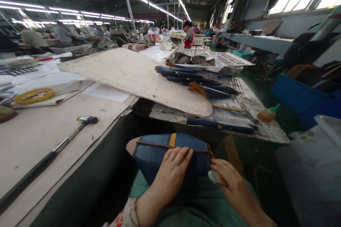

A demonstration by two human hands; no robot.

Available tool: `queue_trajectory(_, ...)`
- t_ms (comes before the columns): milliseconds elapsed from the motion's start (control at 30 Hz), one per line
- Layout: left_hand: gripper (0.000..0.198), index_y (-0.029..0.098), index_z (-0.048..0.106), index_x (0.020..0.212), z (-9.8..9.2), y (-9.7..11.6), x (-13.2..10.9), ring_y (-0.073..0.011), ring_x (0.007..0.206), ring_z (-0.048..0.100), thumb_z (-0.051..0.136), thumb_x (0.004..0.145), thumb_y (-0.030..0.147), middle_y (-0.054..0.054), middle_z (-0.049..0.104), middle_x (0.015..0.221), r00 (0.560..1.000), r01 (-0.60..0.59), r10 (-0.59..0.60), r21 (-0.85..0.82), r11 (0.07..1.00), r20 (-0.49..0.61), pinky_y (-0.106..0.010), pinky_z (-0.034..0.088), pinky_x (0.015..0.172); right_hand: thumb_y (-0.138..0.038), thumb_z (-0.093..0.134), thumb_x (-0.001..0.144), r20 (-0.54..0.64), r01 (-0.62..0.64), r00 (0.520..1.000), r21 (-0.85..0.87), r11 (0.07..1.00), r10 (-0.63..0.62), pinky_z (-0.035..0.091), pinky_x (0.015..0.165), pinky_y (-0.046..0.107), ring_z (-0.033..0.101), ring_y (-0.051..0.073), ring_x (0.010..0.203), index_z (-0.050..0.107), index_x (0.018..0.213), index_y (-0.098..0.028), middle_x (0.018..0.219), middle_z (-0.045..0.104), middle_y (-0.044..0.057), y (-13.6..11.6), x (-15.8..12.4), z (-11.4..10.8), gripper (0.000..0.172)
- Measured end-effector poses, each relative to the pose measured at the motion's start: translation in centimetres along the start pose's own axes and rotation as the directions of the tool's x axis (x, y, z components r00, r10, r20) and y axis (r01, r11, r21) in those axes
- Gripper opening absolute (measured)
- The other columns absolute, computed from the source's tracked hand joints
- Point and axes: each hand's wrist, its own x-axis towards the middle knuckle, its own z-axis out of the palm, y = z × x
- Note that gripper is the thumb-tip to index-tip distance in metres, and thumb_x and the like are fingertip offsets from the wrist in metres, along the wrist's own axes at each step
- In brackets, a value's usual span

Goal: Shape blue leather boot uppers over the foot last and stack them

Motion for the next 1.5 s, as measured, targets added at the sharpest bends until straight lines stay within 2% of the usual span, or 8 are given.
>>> queue_trajectory(133, 0.045, 0.019, 0.041, 0.135, 0.3, -0.1, -0.7, -0.0209, 0.114, 0.046, 0.037, 0.09, 0.012, -0.006, 0.055, 0.126, 0.999, -0.047, 0.047, 0.013, 0.999, -0.028, -0.035, 0.03, 0.103, -0.007, 0.042, 0.071, -0.009, 0.009, 1.0, -0.025, 1.0, -0.01, 0.053, 0.088, 0.038, 0.061, 0.022, 0.104, 0.066, 0.1, -0.02, 0.109, 0.067, 0.007, -0.1, -0.1, 0.0, 0.041)
queue_trajectory(333, 0.035, 0.02, 0.05, 0.124, 0.2, 1.1, 0.6, -0.0213, 0.109, 0.049, 0.04, 0.091, 0.016, -0.006, 0.059, 0.116, 0.998, 0.05, -0.05, -0.026, 0.998, 0.024, -0.037, 0.032, 0.099, -0.008, 0.043, 0.075, 0.009, 0.088, 0.996, -0.101, 0.991, -0.087, 0.053, 0.091, 0.037, 0.059, 0.022, 0.109, 0.061, 0.116, -0.019, 0.119, 0.063, 0.007, 0.1, -1.5, 0.5, 0.046)
queue_trajectory(533, 0.04, 0.014, 0.046, 0.129, 1.5, 2.7, 2.4, -0.0231, 0.112, 0.046, 0.042, 0.089, 0.016, -0.008, 0.056, 0.122, 0.995, -0.037, 0.04, -0.037, 0.999, 0.097, -0.037, 0.034, 0.099, -0.006, 0.039, 0.075, 0.028, 0.079, 0.997, -0.062, 0.995, -0.078, 0.051, 0.093, 0.033, 0.056, 0.019, 0.114, 0.057, 0.122, -0.018, 0.124, 0.06, 0.008, -0.1, -1.8, 0.5, 0.052)
queue_trajectory(767, 0.037, 0.013, 0.047, 0.126, 1.7, 3.6, 3.9, -0.0226, 0.107, 0.048, 0.043, 0.09, 0.019, -0.009, 0.057, 0.115, 0.984, -0.088, 0.092, -0.037, 0.995, 0.153, -0.036, 0.041, 0.09, -0.023, 0.044, 0.088, -0.047, -0.076, 0.996, 0.102, 0.992, 0.081, 0.053, 0.086, 0.029, 0.063, 0.019, 0.101, 0.053, 0.123, -0.021, 0.112, 0.065, 0.008, 0.4, -0.9, -0.7, 0.036)
queue_trajectory(933, 0.029, 0.015, 0.052, 0.117, 1.0, 3.5, 4.7, -0.0225, 0.097, 0.051, 0.045, 0.089, 0.019, -0.007, 0.059, 0.105, 0.978, -0.09, 0.096, -0.036, 0.995, 0.187, -0.037, 0.044, 0.08, -0.038, 0.041, 0.091, -0.084, -0.179, 0.981, -0.072, 0.981, 0.173, 0.055, 0.08, 0.034, 0.062, 0.022, 0.098, 0.041, 0.136, -0.021, 0.107, 0.063, 0.01, 0.7, 1.3, -1.5, 0.048)
queue_trajectory(1100, 0.03, 0.018, 0.05, 0.119, 0.6, 2.9, 3.9, -0.0217, 0.102, 0.05, 0.045, 0.089, 0.018, -0.004, 0.059, 0.11, 0.987, -0.038, 0.054, -0.113, 0.993, 0.148, -0.036, 0.04, 0.089, -0.031, 0.042, 0.092, -0.023, -0.058, 0.998, -0.145, 0.988, 0.055, 0.052, 0.084, 0.034, 0.059, 0.021, 0.097, 0.057, 0.122, -0.024, 0.106, 0.062, 0.008, -0.4, 2.7, -1.9, 0.035)
queue_trajectory(1233, 0.035, 0.017, 0.048, 0.123, 0.5, 2.0, 2.7, -0.022, 0.109, 0.047, 0.044, 0.089, 0.016, -0.005, 0.058, 0.117, 0.993, 0.0, 0.015, -0.126, 0.992, 0.115, -0.036, 0.037, 0.096, -0.025, 0.044, 0.091, 0.002, 0.02, 1.0, -0.155, 0.988, -0.02, 0.052, 0.086, 0.034, 0.058, 0.02, 0.1, 0.06, 0.118, -0.025, 0.108, 0.063, 0.006, -1.0, 2.4, -2.1, 0.032)
queue_trajectory(1500, 0.034, 0.018, 0.051, 0.123, -0.2, 0.1, 1.3, -0.0208, 0.108, 0.049, 0.044, 0.09, 0.017, -0.005, 0.06, 0.114, 0.996, 0.042, -0.034, -0.093, 0.995, 0.083, -0.035, 0.037, 0.097, -0.017, 0.043, 0.089, 0.027, 0.105, 0.994, -0.129, 0.986, -0.103, 0.054, 0.081, 0.032, 0.06, 0.019, 0.094, 0.062, 0.113, -0.021, 0.104, 0.066, 0.006, -2.9, 3.7, 0.3, 0.031)
